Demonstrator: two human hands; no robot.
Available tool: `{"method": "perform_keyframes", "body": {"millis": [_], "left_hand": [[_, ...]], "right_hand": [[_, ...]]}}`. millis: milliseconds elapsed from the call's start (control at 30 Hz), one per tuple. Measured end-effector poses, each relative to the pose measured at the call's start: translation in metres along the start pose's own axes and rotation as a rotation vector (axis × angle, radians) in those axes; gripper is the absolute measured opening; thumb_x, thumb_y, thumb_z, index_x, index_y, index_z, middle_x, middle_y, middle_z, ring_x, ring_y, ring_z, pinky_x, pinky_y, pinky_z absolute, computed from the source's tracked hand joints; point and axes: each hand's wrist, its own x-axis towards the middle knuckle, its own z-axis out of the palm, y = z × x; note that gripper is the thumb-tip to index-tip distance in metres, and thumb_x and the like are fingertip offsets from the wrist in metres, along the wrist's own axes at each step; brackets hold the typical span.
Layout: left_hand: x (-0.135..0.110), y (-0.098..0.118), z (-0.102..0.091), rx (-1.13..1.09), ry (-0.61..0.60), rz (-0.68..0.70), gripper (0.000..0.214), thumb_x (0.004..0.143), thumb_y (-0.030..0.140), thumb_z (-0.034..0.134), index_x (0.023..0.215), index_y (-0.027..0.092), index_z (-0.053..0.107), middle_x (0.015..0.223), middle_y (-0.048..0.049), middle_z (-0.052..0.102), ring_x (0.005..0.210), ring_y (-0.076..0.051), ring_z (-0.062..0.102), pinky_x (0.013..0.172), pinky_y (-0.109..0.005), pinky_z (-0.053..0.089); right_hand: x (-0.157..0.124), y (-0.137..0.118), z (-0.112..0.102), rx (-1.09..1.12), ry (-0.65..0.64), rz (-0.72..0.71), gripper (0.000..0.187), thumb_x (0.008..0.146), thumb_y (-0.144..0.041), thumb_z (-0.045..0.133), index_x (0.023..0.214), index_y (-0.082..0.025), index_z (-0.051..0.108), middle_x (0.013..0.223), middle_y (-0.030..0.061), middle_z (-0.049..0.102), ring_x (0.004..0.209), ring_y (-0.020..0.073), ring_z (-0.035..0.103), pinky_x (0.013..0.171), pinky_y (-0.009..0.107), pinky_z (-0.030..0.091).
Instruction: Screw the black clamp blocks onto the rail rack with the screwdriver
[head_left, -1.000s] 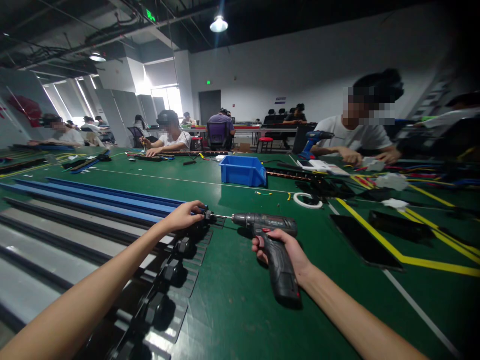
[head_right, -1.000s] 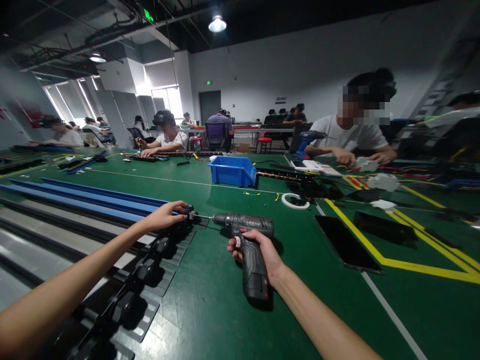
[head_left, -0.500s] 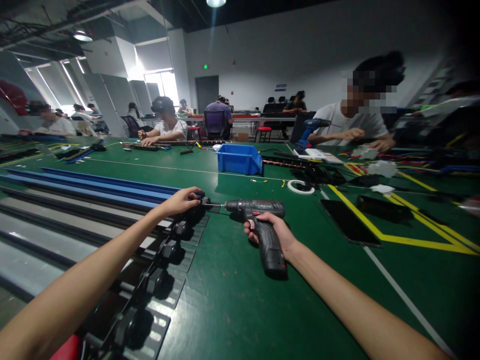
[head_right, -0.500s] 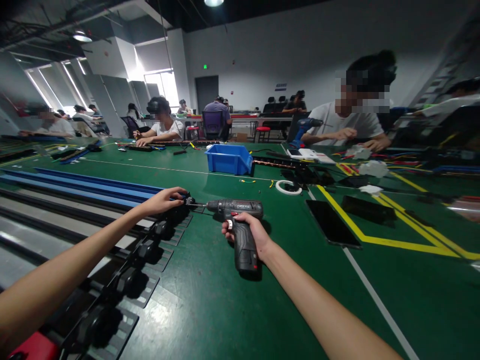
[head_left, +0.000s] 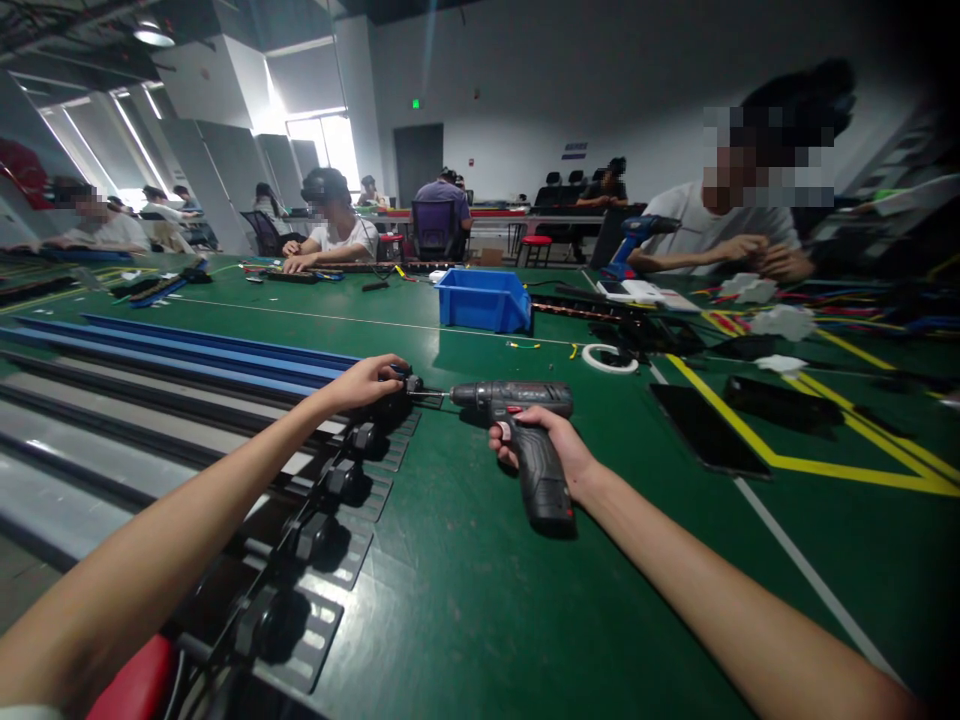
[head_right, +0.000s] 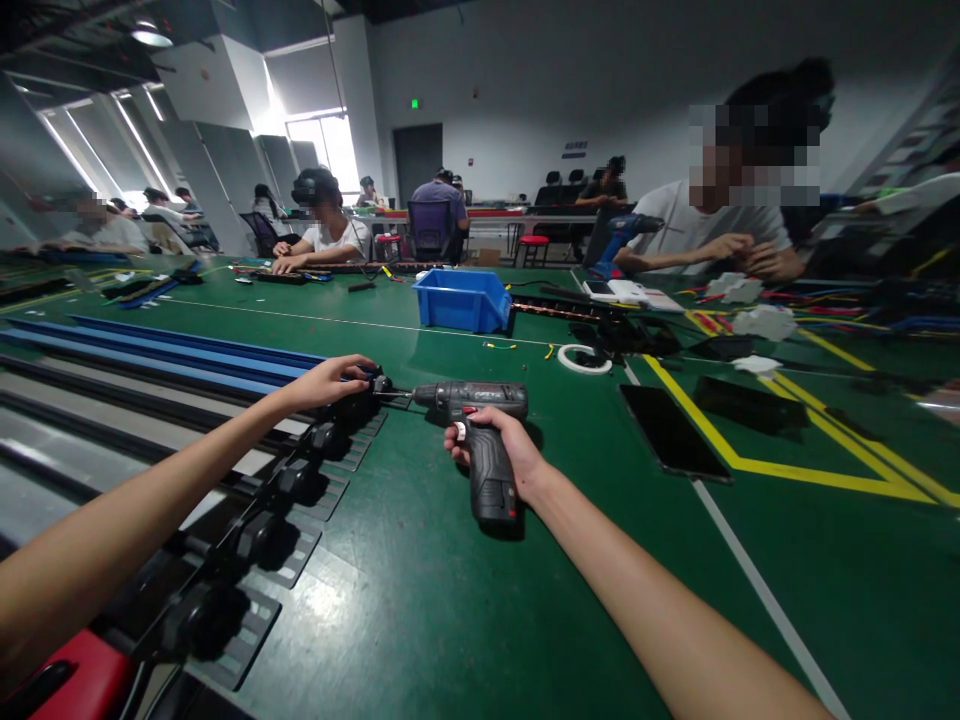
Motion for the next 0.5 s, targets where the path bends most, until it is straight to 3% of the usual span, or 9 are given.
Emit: {"method": "perform_keyframes", "body": {"millis": [133,500], "left_hand": [[0.0006,-0.0009,-0.0002,-0.010,-0.032,0.007,0.044,0.081,0.030,0.061,0.122,0.013,0.062,0.086,-0.0048,0.068,0.070,-0.016,0.057,0.067,-0.025,0.041],[0.0023,-0.0073,-0.0007,0.044,-0.042,0.011,0.044,0.083,0.033,0.059,0.123,0.013,0.059,0.088,-0.0044,0.068,0.073,-0.015,0.056,0.066,-0.025,0.041]], "right_hand": [[0.0009,0.0000,0.0005,-0.015,0.003,0.004,0.026,0.084,-0.026,0.051,0.094,-0.007,0.064,0.083,0.0160,0.069,0.068,0.0183,0.067,0.061,0.026,0.061],[0.0031,0.0000,-0.0012,-0.006,-0.003,0.004,0.028,0.081,-0.026,0.053,0.095,-0.004,0.064,0.084,0.0165,0.068,0.070,0.0181,0.066,0.061,0.024,0.061]]}}
